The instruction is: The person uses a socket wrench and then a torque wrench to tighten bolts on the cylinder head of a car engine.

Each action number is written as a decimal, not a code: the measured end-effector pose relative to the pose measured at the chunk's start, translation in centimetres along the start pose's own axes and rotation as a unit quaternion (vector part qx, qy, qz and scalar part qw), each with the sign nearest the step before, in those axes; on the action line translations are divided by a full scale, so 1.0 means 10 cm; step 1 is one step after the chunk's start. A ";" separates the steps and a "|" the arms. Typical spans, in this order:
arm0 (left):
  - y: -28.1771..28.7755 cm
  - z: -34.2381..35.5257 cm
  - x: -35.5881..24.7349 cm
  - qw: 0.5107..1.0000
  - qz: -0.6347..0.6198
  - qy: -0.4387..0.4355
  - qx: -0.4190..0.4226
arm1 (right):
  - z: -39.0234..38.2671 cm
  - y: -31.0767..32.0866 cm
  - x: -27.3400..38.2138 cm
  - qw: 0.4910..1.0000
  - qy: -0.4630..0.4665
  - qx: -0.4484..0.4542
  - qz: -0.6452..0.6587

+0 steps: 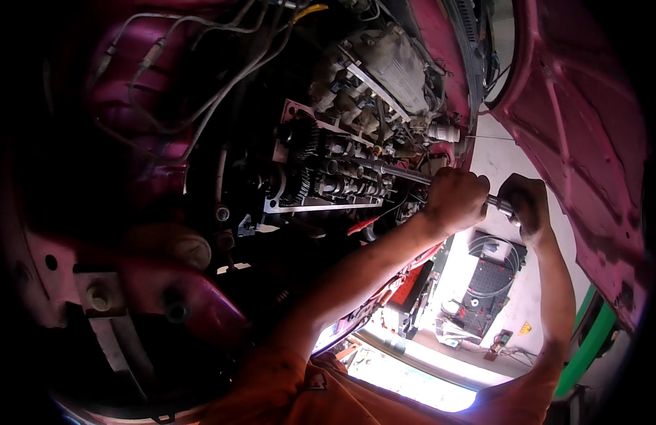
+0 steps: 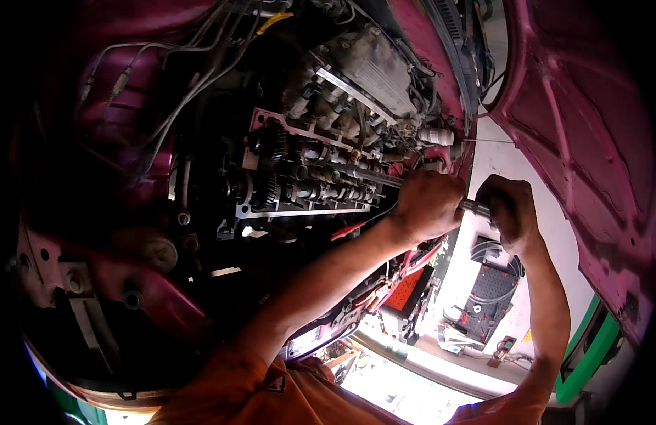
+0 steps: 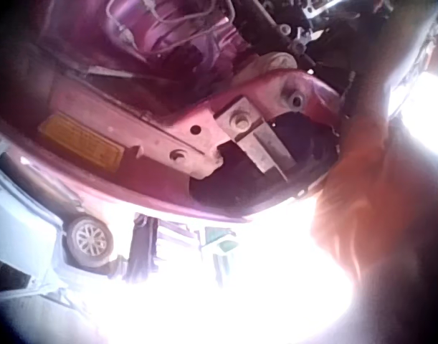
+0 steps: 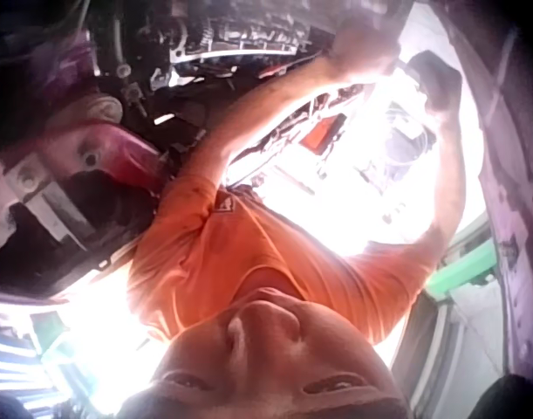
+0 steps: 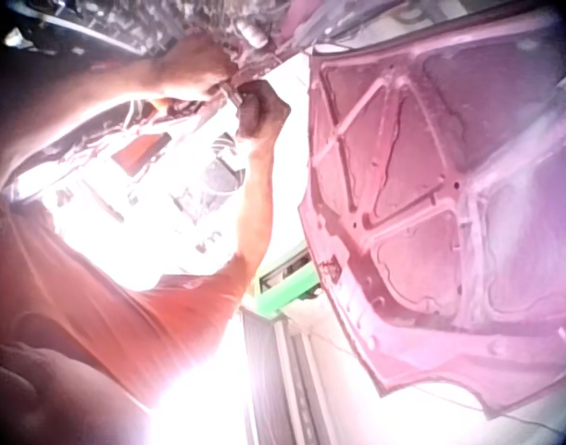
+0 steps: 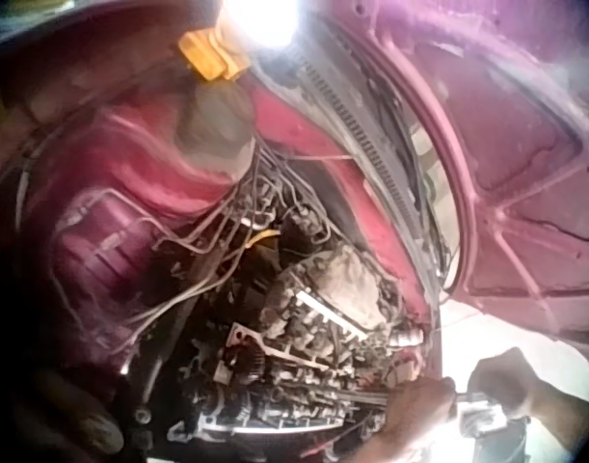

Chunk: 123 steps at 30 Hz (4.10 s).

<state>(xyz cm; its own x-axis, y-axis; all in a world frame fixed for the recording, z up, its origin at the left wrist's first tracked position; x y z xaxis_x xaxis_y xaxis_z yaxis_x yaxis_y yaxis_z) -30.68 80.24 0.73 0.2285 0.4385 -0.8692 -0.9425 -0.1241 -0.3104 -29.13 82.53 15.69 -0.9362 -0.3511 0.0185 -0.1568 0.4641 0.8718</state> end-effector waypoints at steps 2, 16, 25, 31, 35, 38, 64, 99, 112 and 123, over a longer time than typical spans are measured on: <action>-0.03 0.02 -0.04 1.000 0.000 -0.001 -0.007 | 0.02 0.08 0.05 0.992 0.085 0.008 -0.094; -0.02 -0.27 -0.54 0.995 -0.056 0.016 0.083 | -0.63 0.14 0.16 0.996 0.030 -0.028 -0.074; -0.15 -0.46 -0.34 0.998 0.026 -0.004 0.051 | -0.62 -0.13 0.02 0.998 0.014 -0.034 -0.050; -0.18 -0.45 -0.31 0.998 0.013 -0.005 0.067 | -0.62 -0.14 0.05 0.995 0.045 -0.032 -0.079; -0.07 -0.49 -0.20 0.998 0.042 -0.044 -0.024 | -0.49 -0.24 0.02 0.973 0.206 -0.043 -0.098; -0.22 -0.55 -0.30 0.998 0.027 -0.047 0.009 | -0.60 -0.20 0.23 0.963 0.223 -0.040 -0.148; -0.07 -0.35 -0.28 0.992 -0.009 0.023 0.121 | -0.38 -0.23 0.13 0.995 0.070 -0.037 -0.067; -0.02 -0.53 -0.29 0.986 0.089 -0.047 -0.137 | -0.31 -0.25 0.12 0.991 0.121 -0.039 -0.042; -0.20 -0.44 -0.20 1.000 -0.003 0.012 0.013 | -0.39 -0.23 0.01 0.970 0.217 -0.019 -0.110; -0.07 -0.35 -0.22 0.991 0.009 0.041 0.124 | -0.35 -0.26 0.08 0.971 0.210 -0.042 -0.102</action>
<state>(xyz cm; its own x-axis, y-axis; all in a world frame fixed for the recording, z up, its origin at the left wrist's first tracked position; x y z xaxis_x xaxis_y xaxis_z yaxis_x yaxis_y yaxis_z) -29.63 76.24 1.48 0.2205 0.3640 -0.9049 -0.9753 0.0952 -0.1993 -28.40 78.15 15.12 -0.6743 -0.7381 0.0246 -0.2818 0.2880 0.9153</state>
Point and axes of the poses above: each hand's wrist, its own z-axis towards the middle knuckle, its own y-axis out of the back of the hand, x = y × z, the point moved 4 cm from there along z, towards the middle knuckle, and after that the axes turned 1 degree about -z, right-handed, at the moved point
